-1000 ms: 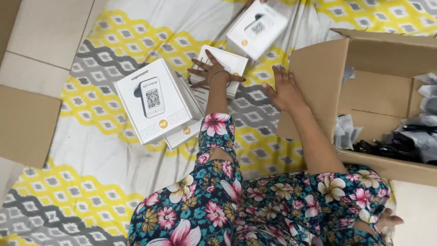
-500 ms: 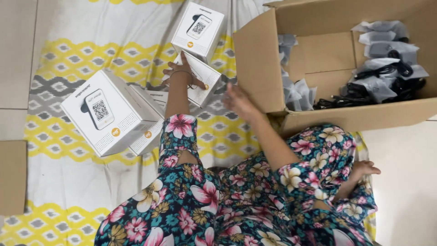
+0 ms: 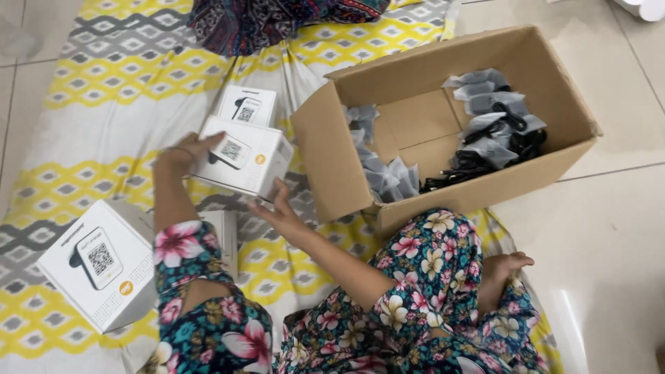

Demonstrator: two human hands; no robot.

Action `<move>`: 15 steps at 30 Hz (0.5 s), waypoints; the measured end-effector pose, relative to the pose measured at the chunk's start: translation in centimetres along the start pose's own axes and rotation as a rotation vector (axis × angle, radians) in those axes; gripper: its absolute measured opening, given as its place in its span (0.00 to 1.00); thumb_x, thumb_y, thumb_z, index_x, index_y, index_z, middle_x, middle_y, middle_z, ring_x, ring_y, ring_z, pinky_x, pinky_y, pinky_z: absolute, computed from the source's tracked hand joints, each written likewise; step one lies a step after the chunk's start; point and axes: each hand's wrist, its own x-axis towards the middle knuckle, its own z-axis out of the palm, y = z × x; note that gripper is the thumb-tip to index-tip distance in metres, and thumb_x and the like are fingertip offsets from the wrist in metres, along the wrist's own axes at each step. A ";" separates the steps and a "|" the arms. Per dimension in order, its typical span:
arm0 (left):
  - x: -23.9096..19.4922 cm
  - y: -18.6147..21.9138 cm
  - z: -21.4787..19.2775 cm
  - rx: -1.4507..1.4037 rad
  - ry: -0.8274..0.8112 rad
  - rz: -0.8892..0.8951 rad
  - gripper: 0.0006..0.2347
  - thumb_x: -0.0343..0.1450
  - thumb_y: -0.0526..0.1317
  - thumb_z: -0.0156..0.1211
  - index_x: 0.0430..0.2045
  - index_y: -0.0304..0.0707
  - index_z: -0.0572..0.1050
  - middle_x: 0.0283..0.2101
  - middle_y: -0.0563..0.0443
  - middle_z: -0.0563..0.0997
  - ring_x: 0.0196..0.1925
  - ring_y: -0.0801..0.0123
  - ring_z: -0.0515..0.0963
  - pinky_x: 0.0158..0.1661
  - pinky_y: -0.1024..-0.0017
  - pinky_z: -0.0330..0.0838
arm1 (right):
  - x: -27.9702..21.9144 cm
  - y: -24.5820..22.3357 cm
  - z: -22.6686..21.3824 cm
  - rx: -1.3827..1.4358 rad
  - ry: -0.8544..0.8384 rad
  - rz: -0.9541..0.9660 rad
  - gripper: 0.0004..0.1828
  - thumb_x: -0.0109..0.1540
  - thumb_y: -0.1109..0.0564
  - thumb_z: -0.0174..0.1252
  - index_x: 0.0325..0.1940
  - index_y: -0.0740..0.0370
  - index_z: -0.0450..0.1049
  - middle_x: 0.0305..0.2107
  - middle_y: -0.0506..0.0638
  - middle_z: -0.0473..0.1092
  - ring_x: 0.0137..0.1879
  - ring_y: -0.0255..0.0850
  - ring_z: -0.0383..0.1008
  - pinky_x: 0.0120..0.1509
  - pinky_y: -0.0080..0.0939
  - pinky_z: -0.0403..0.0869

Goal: The person packs small electronic items into white boxes and applies QR code labels while seated on a patterned surface.

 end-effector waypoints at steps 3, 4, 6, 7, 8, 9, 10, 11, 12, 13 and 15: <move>-1.9 5.9 -5.5 -0.508 -0.145 0.155 0.39 0.64 0.56 0.68 0.66 0.33 0.60 0.62 0.42 0.75 0.63 0.55 0.77 0.58 0.49 0.71 | 0.7 -3.6 -0.8 -0.184 0.085 -0.370 0.59 0.66 0.35 0.59 0.78 0.67 0.27 0.76 0.66 0.32 0.84 0.53 0.29 0.82 0.51 0.55; -3.0 9.4 -5.6 -0.486 -0.171 0.171 0.39 0.64 0.56 0.68 0.66 0.33 0.60 0.62 0.42 0.75 0.63 0.55 0.77 0.58 0.49 0.71 | -0.4 -6.9 -1.4 -0.180 0.121 -0.377 0.59 0.66 0.35 0.59 0.78 0.67 0.27 0.76 0.66 0.32 0.84 0.53 0.29 0.82 0.51 0.55; -5.7 16.8 -5.1 -0.548 -0.257 0.354 0.31 0.67 0.45 0.68 0.65 0.43 0.62 0.58 0.53 0.79 0.60 0.65 0.79 0.56 0.56 0.74 | -3.1 -13.2 -3.4 -0.299 0.438 -0.553 0.55 0.63 0.39 0.63 0.77 0.66 0.35 0.71 0.64 0.41 0.79 0.55 0.42 0.80 0.52 0.57; -5.4 20.8 -2.1 -0.522 -0.292 0.377 0.31 0.67 0.45 0.68 0.65 0.43 0.62 0.58 0.53 0.79 0.60 0.65 0.79 0.56 0.56 0.74 | -4.1 -14.5 -6.5 -0.298 0.486 -0.562 0.55 0.63 0.39 0.63 0.77 0.66 0.35 0.71 0.64 0.41 0.79 0.55 0.42 0.80 0.52 0.57; -5.2 24.7 1.2 -0.695 -0.500 0.571 0.29 0.68 0.40 0.70 0.65 0.41 0.65 0.57 0.52 0.80 0.59 0.64 0.80 0.57 0.57 0.77 | -5.5 -15.8 -9.4 -0.273 0.682 -0.667 0.52 0.62 0.41 0.65 0.75 0.66 0.40 0.68 0.63 0.46 0.76 0.54 0.49 0.78 0.50 0.60; -5.3 28.6 4.7 -0.871 -0.724 0.748 0.28 0.69 0.35 0.71 0.65 0.39 0.67 0.56 0.51 0.80 0.58 0.64 0.81 0.58 0.58 0.79 | -7.0 -17.1 -12.5 -0.251 0.878 -0.772 0.49 0.62 0.42 0.66 0.73 0.66 0.45 0.66 0.63 0.50 0.72 0.53 0.56 0.76 0.49 0.63; -6.6 33.4 10.0 -0.830 -0.797 0.746 0.28 0.69 0.35 0.71 0.65 0.39 0.67 0.56 0.51 0.80 0.58 0.64 0.81 0.58 0.58 0.79 | -10.0 -17.4 -17.0 -0.247 0.957 -0.767 0.49 0.62 0.42 0.66 0.73 0.66 0.45 0.66 0.63 0.50 0.72 0.53 0.56 0.76 0.49 0.63; -8.5 37.9 15.5 -0.861 -0.898 0.828 0.26 0.68 0.38 0.71 0.61 0.40 0.68 0.52 0.51 0.81 0.54 0.64 0.82 0.54 0.59 0.81 | -13.5 -17.4 -21.3 -0.374 1.131 -0.810 0.45 0.64 0.46 0.67 0.74 0.64 0.48 0.68 0.63 0.53 0.75 0.52 0.55 0.78 0.50 0.60; -11.2 41.9 21.3 -0.894 -0.996 0.910 0.23 0.68 0.41 0.70 0.57 0.42 0.69 0.48 0.51 0.82 0.50 0.65 0.83 0.50 0.61 0.82 | -17.6 -17.2 -25.5 -0.508 1.297 -0.848 0.41 0.67 0.50 0.68 0.76 0.62 0.51 0.70 0.63 0.55 0.77 0.51 0.55 0.81 0.51 0.58; -14.5 43.6 27.4 -0.854 -1.065 0.908 0.23 0.68 0.41 0.70 0.57 0.42 0.69 0.48 0.51 0.82 0.50 0.65 0.83 0.50 0.61 0.82 | -23.5 -16.7 -28.3 -0.505 1.372 -0.838 0.41 0.67 0.50 0.68 0.76 0.62 0.51 0.70 0.63 0.55 0.77 0.51 0.55 0.81 0.51 0.58; -20.9 46.5 38.1 -0.508 -1.136 0.659 0.31 0.58 0.53 0.72 0.51 0.47 0.62 0.54 0.47 0.76 0.57 0.55 0.76 0.39 0.37 0.75 | -34.3 -16.6 -32.8 0.024 1.391 -0.676 0.40 0.59 0.46 0.62 0.70 0.60 0.53 0.56 0.54 0.67 0.51 0.40 0.72 0.46 0.40 0.73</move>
